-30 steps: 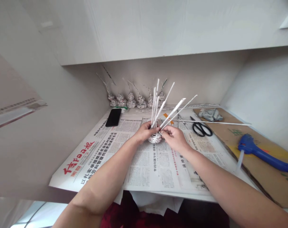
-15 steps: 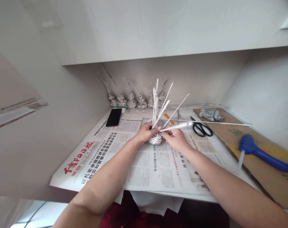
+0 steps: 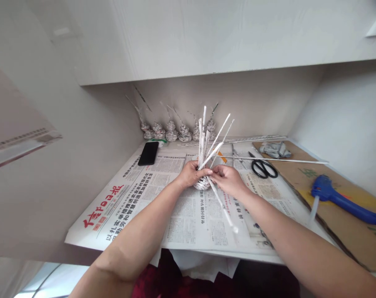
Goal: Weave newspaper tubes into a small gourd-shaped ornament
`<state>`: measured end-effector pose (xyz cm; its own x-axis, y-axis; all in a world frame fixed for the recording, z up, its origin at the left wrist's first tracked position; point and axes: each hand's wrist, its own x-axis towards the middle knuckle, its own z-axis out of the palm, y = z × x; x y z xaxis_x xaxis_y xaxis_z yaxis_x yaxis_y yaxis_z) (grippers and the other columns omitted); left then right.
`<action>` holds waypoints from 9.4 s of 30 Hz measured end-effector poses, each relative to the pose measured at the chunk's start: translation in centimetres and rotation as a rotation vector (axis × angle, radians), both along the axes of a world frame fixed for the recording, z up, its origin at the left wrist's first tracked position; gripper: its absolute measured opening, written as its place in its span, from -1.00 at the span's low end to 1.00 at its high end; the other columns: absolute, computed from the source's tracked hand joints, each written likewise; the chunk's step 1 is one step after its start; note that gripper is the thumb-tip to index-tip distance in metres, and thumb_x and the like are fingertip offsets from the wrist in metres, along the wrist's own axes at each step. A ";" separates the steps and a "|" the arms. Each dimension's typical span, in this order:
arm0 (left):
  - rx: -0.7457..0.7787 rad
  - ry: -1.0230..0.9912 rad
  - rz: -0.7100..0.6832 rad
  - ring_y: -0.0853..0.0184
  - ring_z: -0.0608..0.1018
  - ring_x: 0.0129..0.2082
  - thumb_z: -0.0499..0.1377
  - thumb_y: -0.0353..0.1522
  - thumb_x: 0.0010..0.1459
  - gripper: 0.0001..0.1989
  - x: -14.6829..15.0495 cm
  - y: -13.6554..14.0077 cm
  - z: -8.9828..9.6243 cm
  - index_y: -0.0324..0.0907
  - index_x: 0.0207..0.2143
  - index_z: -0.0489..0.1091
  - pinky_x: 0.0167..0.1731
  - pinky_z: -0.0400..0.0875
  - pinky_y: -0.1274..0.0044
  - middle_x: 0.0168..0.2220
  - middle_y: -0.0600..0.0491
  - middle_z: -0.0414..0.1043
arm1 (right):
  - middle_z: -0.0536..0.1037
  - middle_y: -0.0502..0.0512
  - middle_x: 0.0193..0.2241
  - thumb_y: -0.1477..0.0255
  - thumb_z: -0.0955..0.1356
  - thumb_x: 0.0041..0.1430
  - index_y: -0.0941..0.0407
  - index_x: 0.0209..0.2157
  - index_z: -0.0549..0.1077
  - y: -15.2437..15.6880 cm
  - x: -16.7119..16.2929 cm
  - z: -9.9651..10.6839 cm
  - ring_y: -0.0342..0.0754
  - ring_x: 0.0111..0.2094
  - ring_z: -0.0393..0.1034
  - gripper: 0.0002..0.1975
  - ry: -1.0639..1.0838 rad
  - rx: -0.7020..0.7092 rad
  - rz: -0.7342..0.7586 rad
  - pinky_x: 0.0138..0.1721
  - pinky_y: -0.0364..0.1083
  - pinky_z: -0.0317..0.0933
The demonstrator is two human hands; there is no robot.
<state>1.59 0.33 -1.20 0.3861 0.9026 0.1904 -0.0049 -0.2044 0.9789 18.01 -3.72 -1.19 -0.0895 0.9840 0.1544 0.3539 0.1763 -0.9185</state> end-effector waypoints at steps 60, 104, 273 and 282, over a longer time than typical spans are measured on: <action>0.488 0.284 0.086 0.30 0.48 -0.34 0.21 -0.10 0.10 -0.66 0.0 -0.6 0.3 -0.19 -0.46 0.55 -0.24 0.32 0.51 -0.41 -0.02 0.49 | 0.41 -0.09 -0.54 0.39 0.37 0.00 0.08 -0.24 0.42 0.1 0.3 -0.4 -0.15 -0.51 0.32 -0.78 -0.141 0.018 0.164 -0.47 -0.17 0.20; 0.672 0.475 0.303 0.31 0.50 -0.31 0.18 -0.22 0.17 -0.75 -0.1 -0.5 -0.2 -0.19 -0.42 0.54 -0.22 0.32 0.52 -0.41 0.01 0.50 | 0.53 -0.04 -0.51 0.38 0.33 0.00 0.06 -0.44 0.36 -1.0 -0.7 -0.1 -0.09 -0.48 0.38 -0.94 -0.424 0.162 -0.101 -0.41 -0.14 0.11; 0.293 0.367 0.092 0.38 0.45 -0.42 0.17 -0.36 -0.01 -0.86 -1.3 -0.8 1.6 -0.27 -0.40 0.40 -0.37 0.33 0.60 -0.46 0.10 0.43 | 0.59 0.01 -0.46 0.44 0.30 0.12 0.10 -0.42 0.51 -0.7 -0.3 0.0 -0.09 -0.43 0.46 -0.86 -0.177 0.371 0.015 -0.36 -0.15 0.26; 0.108 0.322 -0.258 0.31 0.55 -0.32 0.32 -0.28 -0.09 -0.65 -2.8 -0.2 2.3 -0.29 -0.23 0.51 -0.23 0.42 0.52 -0.31 -0.01 0.55 | 0.60 0.01 -0.47 0.43 0.32 0.08 0.10 -0.37 0.55 -0.3 -0.1 -0.1 -0.07 -0.44 0.48 -0.85 -0.206 0.314 -0.023 -0.37 -0.14 0.27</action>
